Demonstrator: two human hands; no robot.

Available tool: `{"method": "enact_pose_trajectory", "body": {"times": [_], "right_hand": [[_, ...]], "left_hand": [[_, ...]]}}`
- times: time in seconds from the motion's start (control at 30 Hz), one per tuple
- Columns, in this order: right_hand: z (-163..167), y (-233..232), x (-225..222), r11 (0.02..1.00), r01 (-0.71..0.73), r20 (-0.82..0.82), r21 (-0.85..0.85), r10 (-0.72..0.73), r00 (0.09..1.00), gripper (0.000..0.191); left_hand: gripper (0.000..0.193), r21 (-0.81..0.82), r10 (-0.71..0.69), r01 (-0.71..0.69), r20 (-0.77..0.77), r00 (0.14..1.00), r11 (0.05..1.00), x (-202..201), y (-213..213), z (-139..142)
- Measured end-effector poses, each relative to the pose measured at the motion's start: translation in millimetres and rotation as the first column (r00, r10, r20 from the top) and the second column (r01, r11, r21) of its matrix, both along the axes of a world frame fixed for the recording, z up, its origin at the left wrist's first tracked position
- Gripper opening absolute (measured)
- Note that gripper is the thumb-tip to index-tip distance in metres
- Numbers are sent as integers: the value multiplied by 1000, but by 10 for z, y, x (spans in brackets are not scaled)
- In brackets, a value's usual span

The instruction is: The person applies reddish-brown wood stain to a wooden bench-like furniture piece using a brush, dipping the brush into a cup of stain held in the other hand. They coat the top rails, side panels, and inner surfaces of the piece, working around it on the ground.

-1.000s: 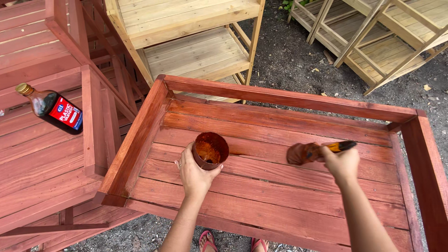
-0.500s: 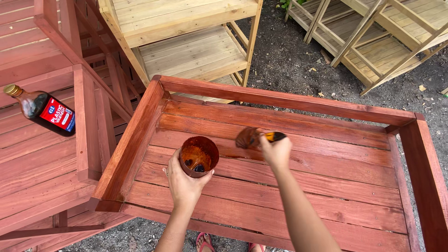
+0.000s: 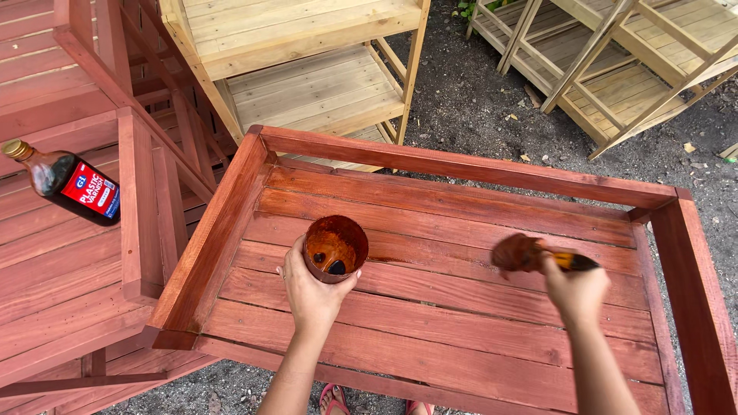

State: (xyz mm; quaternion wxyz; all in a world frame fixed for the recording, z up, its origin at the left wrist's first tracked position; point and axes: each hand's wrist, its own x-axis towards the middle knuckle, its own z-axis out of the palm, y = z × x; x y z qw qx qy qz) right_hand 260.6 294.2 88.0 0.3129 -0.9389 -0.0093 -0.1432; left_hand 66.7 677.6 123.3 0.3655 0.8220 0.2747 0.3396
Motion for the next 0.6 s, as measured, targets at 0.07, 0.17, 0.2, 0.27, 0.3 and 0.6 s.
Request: {"method": "enact_pose_trajectory", "body": {"times": [0.07,0.17,0.2,0.27,0.3,0.6], "right_hand": [[125,-509,-11,982,83,-21,168,-81,997,21],[145,-666,1,872,67,-107,484,-17,994,11],[138,-569,22,850,66,-138,522,7,990,10],[37,-188,20,802,52,-158,595,54,986,11],[-3,75,39,778,39,-199,627,111,974,10],[-294,3291,-647,822,-367,-69,436,437,897,16]], "left_hand": [[99,-12,3,-3,-2,1000,1000,19,15,-3],[100,-33,17,-18,-25,1000,999,35,86,-22],[101,-42,23,-24,-36,999,999,25,118,-31],[101,-34,32,-33,-13,999,999,-49,172,-56],[100,-30,42,-42,2,999,999,-82,208,-65],[107,46,215,-212,-58,975,976,-686,537,-38]]}}
